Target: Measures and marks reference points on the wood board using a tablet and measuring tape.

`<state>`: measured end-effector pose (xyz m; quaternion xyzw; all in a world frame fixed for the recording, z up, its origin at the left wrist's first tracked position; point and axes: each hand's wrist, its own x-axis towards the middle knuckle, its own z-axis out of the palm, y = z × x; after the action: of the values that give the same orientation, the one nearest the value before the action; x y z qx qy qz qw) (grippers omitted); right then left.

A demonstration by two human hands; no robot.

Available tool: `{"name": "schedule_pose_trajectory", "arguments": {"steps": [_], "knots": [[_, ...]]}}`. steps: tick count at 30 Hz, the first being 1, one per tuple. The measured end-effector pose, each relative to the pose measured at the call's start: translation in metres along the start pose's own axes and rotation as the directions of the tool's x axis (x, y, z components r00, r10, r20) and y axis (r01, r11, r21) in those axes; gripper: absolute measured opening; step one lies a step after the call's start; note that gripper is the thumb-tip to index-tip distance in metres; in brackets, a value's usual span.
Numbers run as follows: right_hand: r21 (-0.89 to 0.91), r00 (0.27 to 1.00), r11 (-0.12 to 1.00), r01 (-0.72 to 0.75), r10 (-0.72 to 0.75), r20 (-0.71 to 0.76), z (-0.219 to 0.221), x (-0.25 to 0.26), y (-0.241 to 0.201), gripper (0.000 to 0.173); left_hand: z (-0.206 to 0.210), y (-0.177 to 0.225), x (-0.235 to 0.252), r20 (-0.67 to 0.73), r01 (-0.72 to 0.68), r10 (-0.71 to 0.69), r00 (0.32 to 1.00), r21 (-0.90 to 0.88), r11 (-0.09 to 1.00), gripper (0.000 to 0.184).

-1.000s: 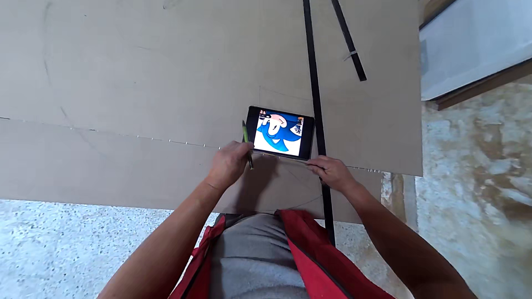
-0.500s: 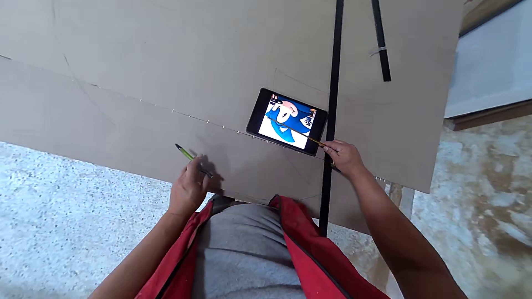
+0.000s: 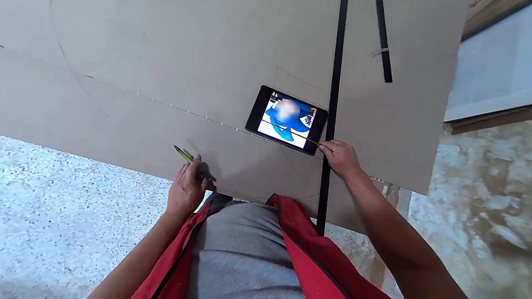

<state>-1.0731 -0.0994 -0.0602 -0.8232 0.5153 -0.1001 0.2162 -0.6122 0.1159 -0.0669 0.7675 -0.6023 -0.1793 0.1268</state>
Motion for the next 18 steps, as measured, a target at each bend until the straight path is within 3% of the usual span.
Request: {"name": "schedule_pose_trajectory", "arguments": {"steps": [18], "knots": [[-0.034, 0.998, 0.998, 0.057, -0.058, -0.035, 0.0026, 0.0005, 0.0002, 0.03, -0.0001, -0.0045, -0.0002, 0.009, -0.027, 0.027, 1.0, 0.004, 1.0, 0.059]]}}
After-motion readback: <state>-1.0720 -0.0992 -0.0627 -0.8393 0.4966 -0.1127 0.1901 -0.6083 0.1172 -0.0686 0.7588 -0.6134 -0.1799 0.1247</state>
